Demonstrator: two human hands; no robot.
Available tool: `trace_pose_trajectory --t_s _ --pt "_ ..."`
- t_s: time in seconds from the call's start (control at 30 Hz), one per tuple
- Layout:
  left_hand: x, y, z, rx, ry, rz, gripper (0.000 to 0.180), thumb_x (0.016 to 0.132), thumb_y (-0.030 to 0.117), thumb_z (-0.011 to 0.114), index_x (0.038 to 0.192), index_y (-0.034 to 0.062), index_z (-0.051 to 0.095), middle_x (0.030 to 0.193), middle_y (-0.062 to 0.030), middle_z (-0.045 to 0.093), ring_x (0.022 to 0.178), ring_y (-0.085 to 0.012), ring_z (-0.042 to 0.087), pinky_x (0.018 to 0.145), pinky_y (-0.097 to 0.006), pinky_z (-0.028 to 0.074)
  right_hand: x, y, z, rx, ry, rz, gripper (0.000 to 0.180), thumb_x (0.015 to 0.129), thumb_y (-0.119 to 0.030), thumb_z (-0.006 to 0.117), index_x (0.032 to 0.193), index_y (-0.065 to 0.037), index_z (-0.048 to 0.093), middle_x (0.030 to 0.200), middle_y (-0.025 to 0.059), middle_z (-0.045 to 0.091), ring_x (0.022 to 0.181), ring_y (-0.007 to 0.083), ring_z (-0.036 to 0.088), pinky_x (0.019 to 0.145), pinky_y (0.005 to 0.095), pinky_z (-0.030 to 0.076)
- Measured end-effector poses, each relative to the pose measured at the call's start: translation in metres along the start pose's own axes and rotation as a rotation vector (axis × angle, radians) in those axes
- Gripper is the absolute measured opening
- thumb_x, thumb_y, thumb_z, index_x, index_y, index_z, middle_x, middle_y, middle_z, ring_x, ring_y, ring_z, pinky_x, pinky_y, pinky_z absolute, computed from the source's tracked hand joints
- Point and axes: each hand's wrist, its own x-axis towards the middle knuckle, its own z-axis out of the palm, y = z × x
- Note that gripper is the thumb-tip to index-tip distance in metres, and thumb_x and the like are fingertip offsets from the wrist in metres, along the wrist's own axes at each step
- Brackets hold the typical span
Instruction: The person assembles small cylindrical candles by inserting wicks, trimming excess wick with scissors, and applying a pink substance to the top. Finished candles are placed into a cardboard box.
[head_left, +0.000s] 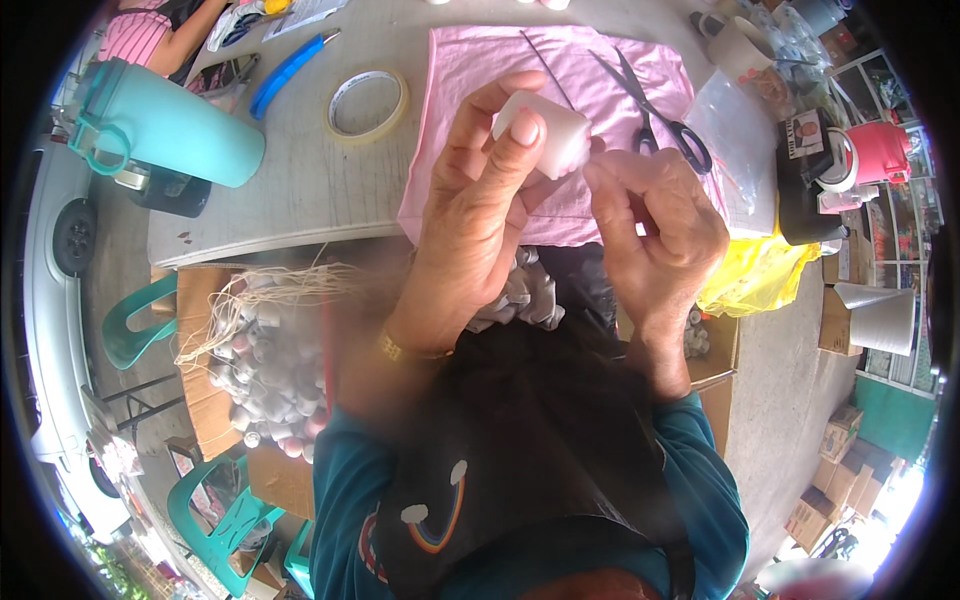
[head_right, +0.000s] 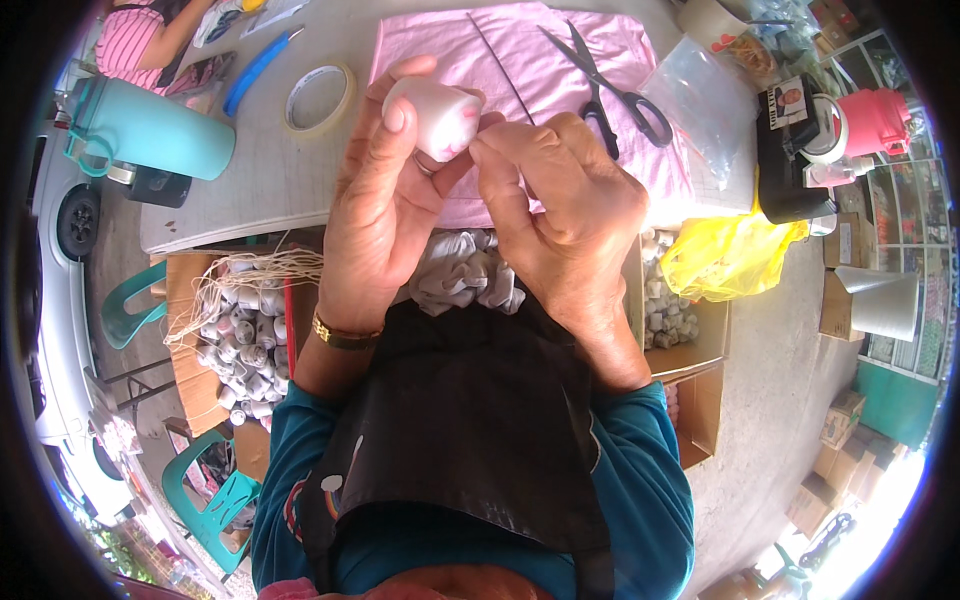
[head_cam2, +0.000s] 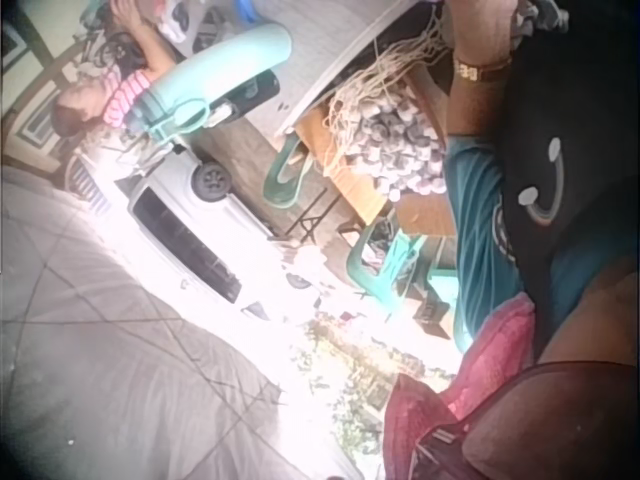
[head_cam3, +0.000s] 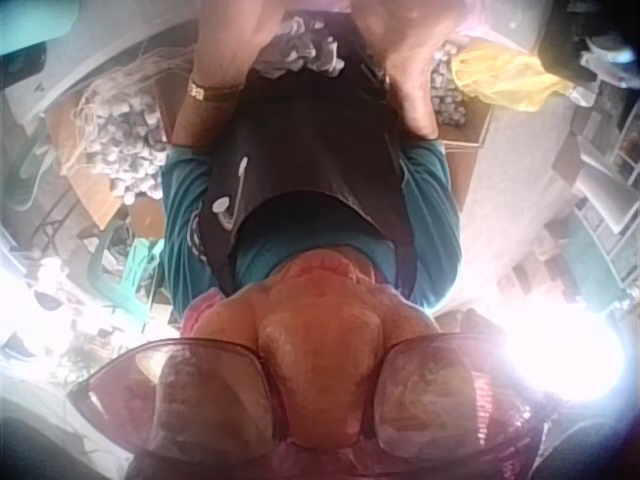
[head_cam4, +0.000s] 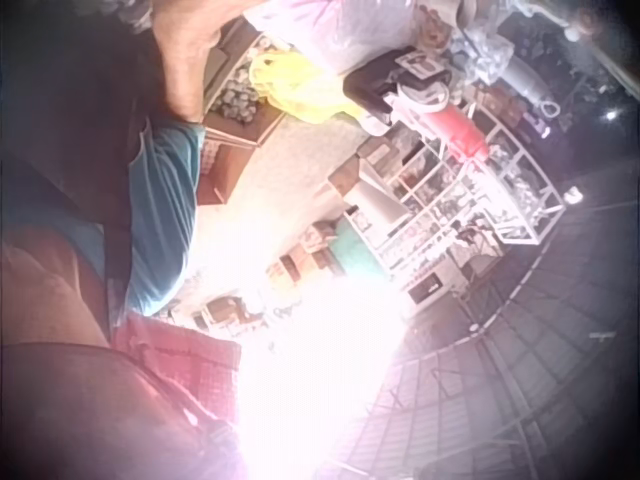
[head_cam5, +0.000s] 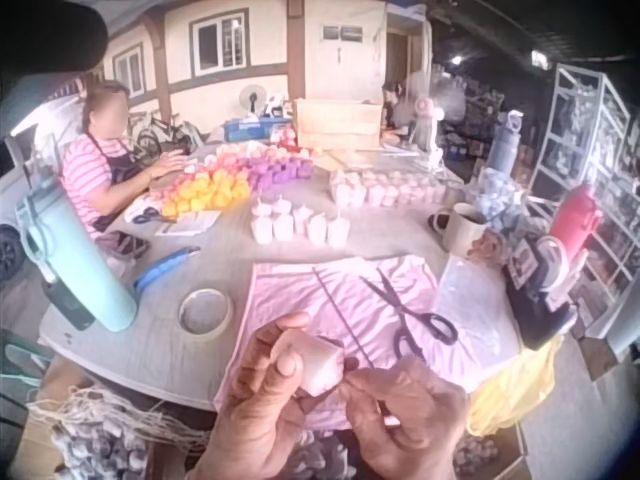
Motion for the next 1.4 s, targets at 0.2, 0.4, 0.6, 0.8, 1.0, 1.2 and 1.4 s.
trace_pose_trajectory --t_s 0.2,0.4,0.6,0.8,1.0,1.2,1.4 --pt "0.003 -0.001 -0.007 0.07 0.035 0.07 0.042 0.097 0.029 0.055 0.133 0.0094 0.044 0.117 -0.0109 0.059 0.111 -0.0194 0.057 0.098 -0.038 0.047 0.003 0.001 -0.004 0.057 -0.13 0.023 0.02 0.078 0.005 0.069 0.097 -0.001 0.069 0.088 0.0113 0.066 0.077 0.0199 0.065 0.064 0.0276 0.051" --pt "0.0 -0.007 -0.006 0.034 0.046 0.025 0.042 0.097 0.028 0.056 0.133 0.0097 0.044 0.117 -0.0102 0.059 0.111 -0.0178 0.057 0.097 -0.037 0.047 -0.004 0.003 0.007 0.313 -0.074 0.302 0.024 0.082 0.005 0.068 0.104 -0.001 0.063 0.09 0.0083 0.066 0.084 0.0175 0.066 0.072 0.0269 0.052" --pt "0.004 -0.011 -0.019 0.04 0.044 0.088 0.045 0.094 0.022 0.06 0.134 0.0098 0.042 0.116 -0.0122 0.059 0.108 -0.0226 0.06 0.096 -0.038 0.047 -0.012 0.017 0.006 0.549 -0.136 0.474 0.019 0.084 0.001 0.068 0.1 0.001 0.058 0.09 0.0076 0.065 0.079 0.0158 0.067 0.07 0.0272 0.052" --pt "0.002 -0.015 -0.018 0.027 0.064 0.105 0.05 0.09 0.014 0.065 0.133 0.0092 0.042 0.112 -0.0124 0.059 0.104 -0.0202 0.059 0.091 -0.034 0.048 -0.018 0.025 0.002 0.444 -0.202 0.427 0.015 0.086 0.004 0.064 0.1 0.001 0.058 0.085 0.0093 0.066 0.075 0.0135 0.066 0.064 0.0249 0.052" --pt "0.0 -0.017 -0.013 0.114 0.01 0.129 0.052 0.088 0.01 0.066 0.133 0.0072 0.04 0.103 -0.0064 0.055 0.094 -0.013 0.056 0.079 -0.028 0.049 -0.009 0.019 0.007 0.469 -0.205 0.379 0.015 0.085 0.001 0.067 0.099 0.002 0.062 0.085 0.0112 0.068 0.076 0.0155 0.066 0.065 0.0268 0.051" --pt "-0.008 -0.014 -0.018 0.516 0.024 0.205 0.058 0.09 0.014 0.065 0.138 0.0062 0.034 0.105 -0.007 0.052 0.094 -0.0137 0.057 0.077 -0.029 0.05 -0.005 0.025 -0.007 0.199 -0.444 0.307 0.031 0.08 0.002 0.069 0.11 0.002 0.061 0.096 0.0128 0.068 0.084 0.0191 0.066 0.074 0.0287 0.051" --pt "-0.009 -0.015 -0.015 0.381 0.036 0.218 0.061 0.089 0.013 0.065 0.139 0.0053 0.032 0.106 -0.0083 0.053 0.094 -0.0139 0.057 0.079 -0.028 0.052 -0.026 0.021 -0.002 0.334 -0.382 0.499 0.03 0.08 0.004 0.069 0.109 0.0 0.06 0.092 0.0114 0.069 0.084 0.0161 0.068 0.074 0.0284 0.052"
